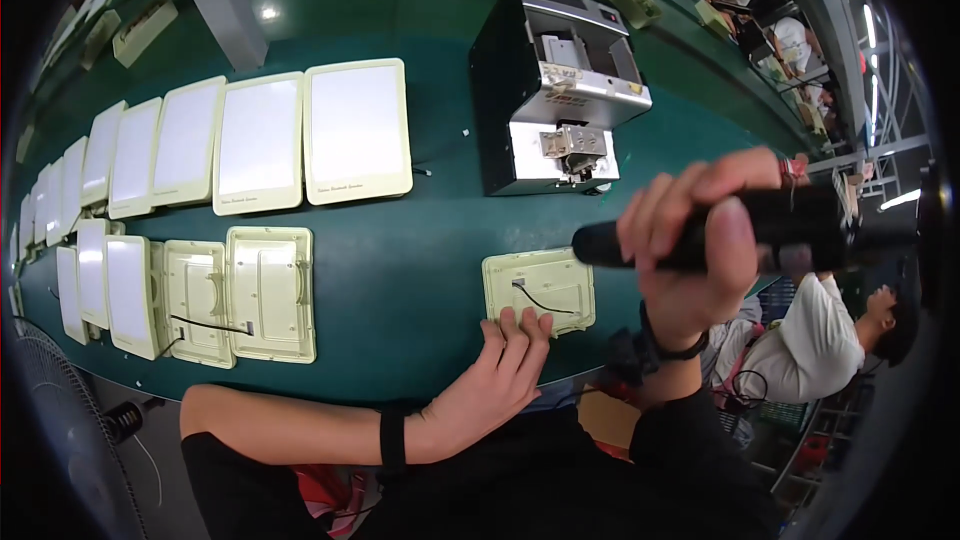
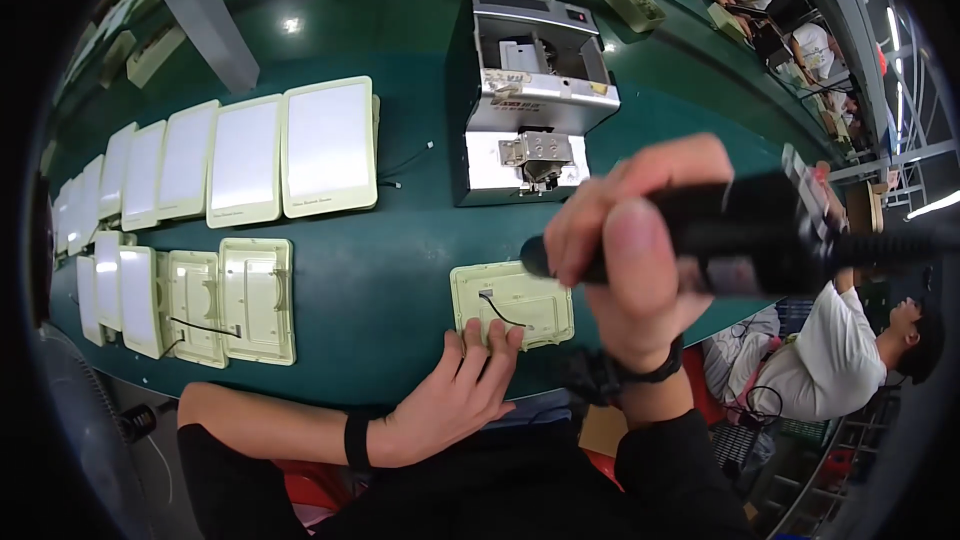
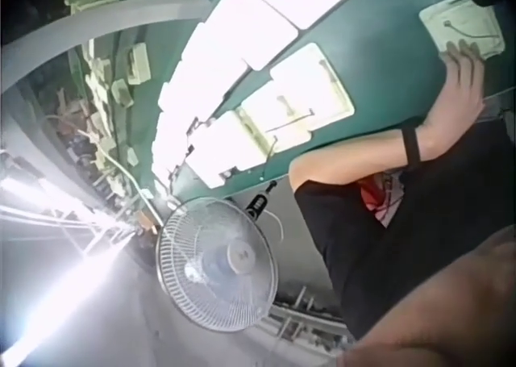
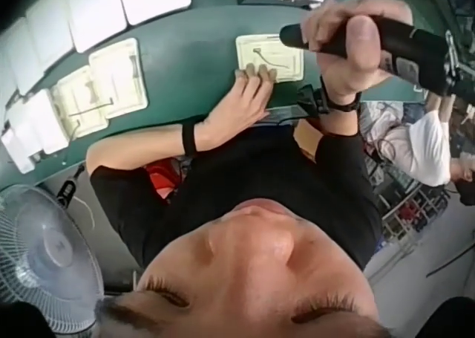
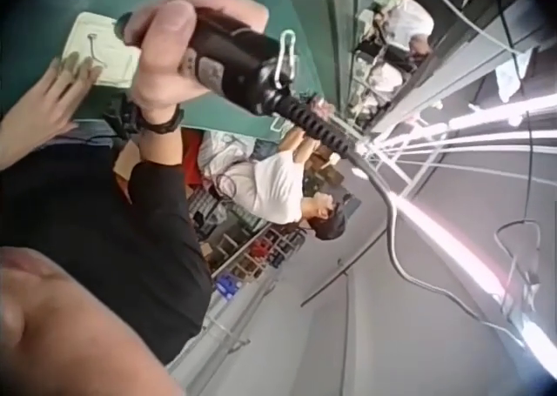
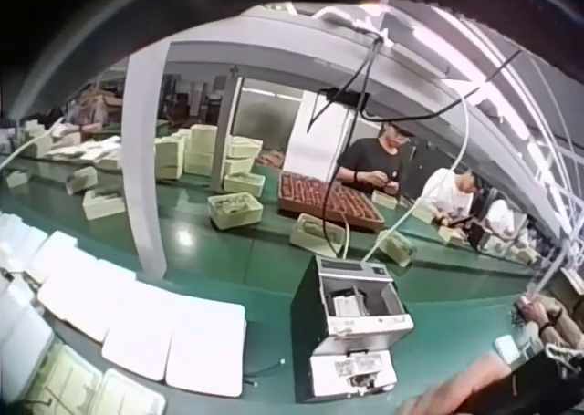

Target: The person picks up a plastic housing, uses a power screwdriver to drive screws into the back, and then places the unit onto a row of completed housings.

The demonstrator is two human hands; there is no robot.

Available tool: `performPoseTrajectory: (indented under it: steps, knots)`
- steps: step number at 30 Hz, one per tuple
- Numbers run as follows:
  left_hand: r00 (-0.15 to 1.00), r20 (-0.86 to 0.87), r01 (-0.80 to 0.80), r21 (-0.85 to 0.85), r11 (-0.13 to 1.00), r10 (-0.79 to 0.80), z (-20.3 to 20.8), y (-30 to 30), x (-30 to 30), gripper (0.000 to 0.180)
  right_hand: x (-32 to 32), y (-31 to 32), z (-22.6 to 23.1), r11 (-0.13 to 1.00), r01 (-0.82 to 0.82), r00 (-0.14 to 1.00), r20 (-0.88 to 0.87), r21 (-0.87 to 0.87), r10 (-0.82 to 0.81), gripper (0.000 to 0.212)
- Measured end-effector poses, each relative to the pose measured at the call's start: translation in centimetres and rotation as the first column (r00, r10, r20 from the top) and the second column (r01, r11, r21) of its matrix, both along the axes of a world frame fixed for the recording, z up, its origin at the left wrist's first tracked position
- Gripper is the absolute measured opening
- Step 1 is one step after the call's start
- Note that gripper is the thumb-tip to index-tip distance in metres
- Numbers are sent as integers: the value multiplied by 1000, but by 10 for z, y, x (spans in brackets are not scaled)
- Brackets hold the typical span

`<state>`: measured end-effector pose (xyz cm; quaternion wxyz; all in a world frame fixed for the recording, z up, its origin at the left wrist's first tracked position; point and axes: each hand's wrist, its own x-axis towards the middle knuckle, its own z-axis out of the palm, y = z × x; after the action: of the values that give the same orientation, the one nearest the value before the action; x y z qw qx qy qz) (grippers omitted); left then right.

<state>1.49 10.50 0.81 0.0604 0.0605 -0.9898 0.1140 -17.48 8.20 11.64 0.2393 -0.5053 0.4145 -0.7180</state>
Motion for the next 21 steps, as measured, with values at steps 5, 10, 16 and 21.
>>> performPoseTrajectory:
  steps: [5, 10, 16, 21]
  knots:
    - [1000, -15, 19, 8, 1000, -19, -2, -1, -5, 75, 9, 9, -10, 996, -19, 997, -78, 91, 26, 28]
    - [1000, 3, 24, 20, 1000, -24, -2, 1, -5, 72, 9, 8, -16, 992, -17, 996, -85, 128, 28, 29]
    - [1000, -21, 19, 22, 1000, -18, -5, 1, -6, 72, 14, 8, -20, 992, -5, 995, -99, 125, 18, 29]
    - [1000, -9, 16, 22, 1000, -15, -4, 0, -4, 71, 14, 9, -15, 995, -16, 995, -100, 96, 26, 28]
